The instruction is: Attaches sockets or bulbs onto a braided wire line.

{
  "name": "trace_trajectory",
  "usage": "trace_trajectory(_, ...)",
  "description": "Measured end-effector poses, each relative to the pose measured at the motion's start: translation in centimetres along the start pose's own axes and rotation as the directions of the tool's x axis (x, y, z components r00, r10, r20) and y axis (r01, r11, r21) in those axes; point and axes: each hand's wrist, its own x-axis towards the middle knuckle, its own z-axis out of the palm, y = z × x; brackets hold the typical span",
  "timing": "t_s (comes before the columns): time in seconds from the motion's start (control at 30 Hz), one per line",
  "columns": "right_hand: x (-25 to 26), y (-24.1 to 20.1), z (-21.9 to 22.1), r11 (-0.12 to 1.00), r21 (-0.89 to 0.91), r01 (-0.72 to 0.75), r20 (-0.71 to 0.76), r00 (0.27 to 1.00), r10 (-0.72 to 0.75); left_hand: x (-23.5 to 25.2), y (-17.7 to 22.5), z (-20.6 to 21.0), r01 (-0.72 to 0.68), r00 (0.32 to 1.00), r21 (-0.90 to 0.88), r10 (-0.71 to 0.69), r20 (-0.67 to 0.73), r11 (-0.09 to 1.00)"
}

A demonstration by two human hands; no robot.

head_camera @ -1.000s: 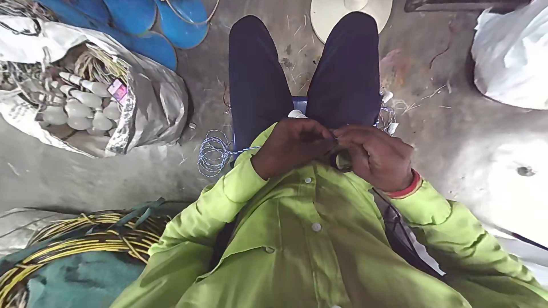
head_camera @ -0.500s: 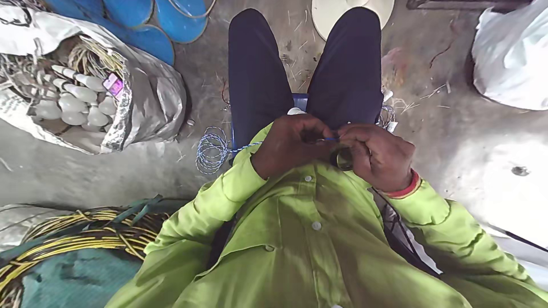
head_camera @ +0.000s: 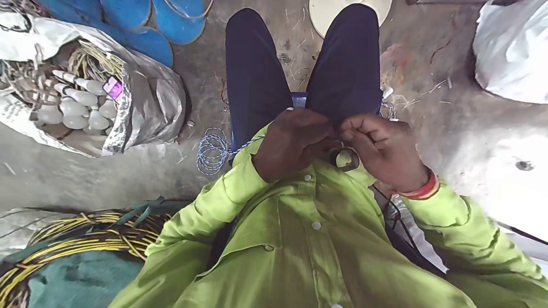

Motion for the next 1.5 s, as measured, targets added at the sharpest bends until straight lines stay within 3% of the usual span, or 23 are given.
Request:
trace_trajectory(0.13,1.2,-0.3,-0.8,0.972,0.131,-0.193,0.178,0.969,0.169,-0.2,-0.1,0.1,0.002,1.0,-0.082,-0.002,-0.003,0.997)
trace_trajectory(0.27,2.3,0.0,-1.2,0.949,0.169,-0.268,0.27,0.938,0.217,0.0,0.0,0.1,0.012,1.0,-0.116,-0.014,-0.014,0.993)
trace_trajectory(0.5,1.9,-0.2,-0.8,0.989,0.08,-0.125,0.166,0.98,0.111,-0.1,0.1,-0.5,0.155,0.988,-0.246,-0.146,0.055,0.957)
trace_trajectory(0.63,1.6,-0.1,-0.6,0.997,0.033,-0.067,0.12,0.991,0.062,0.0,0.1,-0.4,0.164,0.986,-0.265,-0.156,0.051,0.95)
trace_trajectory(0.8,1.7,-0.3,-0.6,0.996,-0.01,-0.084,0.112,0.99,0.085,0.0,0.2,-0.3,0.173,0.985,-0.272,-0.169,0.035,0.947)
trace_trajectory(0.9,2.2,-0.1,-0.8,0.983,0.037,-0.18,0.187,0.968,0.17,-0.3,0.4,0.1,0.091,0.994,-0.16,-0.1,-0.053,0.983)
trace_trajectory(1.03,3.4,-0.8,-1.4,0.832,0.241,-0.5,0.455,0.815,0.358,-1.1,-0.3,1.2,-0.182,0.972,0.064,0.189,-0.143,0.981)
trace_trajectory(1.1,4.1,-1.2,-1.9,0.672,0.298,-0.678,0.598,0.681,0.422,-1.6,-0.5,1.5,-0.258,0.953,0.131,0.274,-0.13,0.957)
trace_trajectory(1.2,5.1,-1.2,-2.5,0.508,0.218,-0.834,0.772,0.465,0.432,-2.0,-0.1,1.8,-0.327,0.934,0.132,0.341,-0.105,0.936)
trace_trajectory(1.27,5.5,-0.8,-2.8,0.517,0.105,-0.849,0.833,0.359,0.421,-2.0,0.0,1.9,-0.329,0.939,0.07,0.334,-0.076,0.942)
trace_trajectory(1.33,5.5,-1.0,-2.7,0.603,0.003,-0.798,0.849,0.32,0.42,-1.6,0.4,1.9,-0.269,0.961,-0.035,0.266,-0.079,0.962)
trace_trajectory(1.4,5.3,-1.0,-2.4,0.661,0.013,-0.75,0.852,0.355,0.386,-1.5,0.7,2.1,-0.176,0.981,-0.129,0.163,-0.105,0.976)
trace_trajectory(1.5,5.1,-1.1,-3.7,0.734,0.247,-0.633,0.627,0.682,0.378,-1.2,0.4,1.5,-0.006,0.994,-0.244,-0.022,-0.111,0.97)
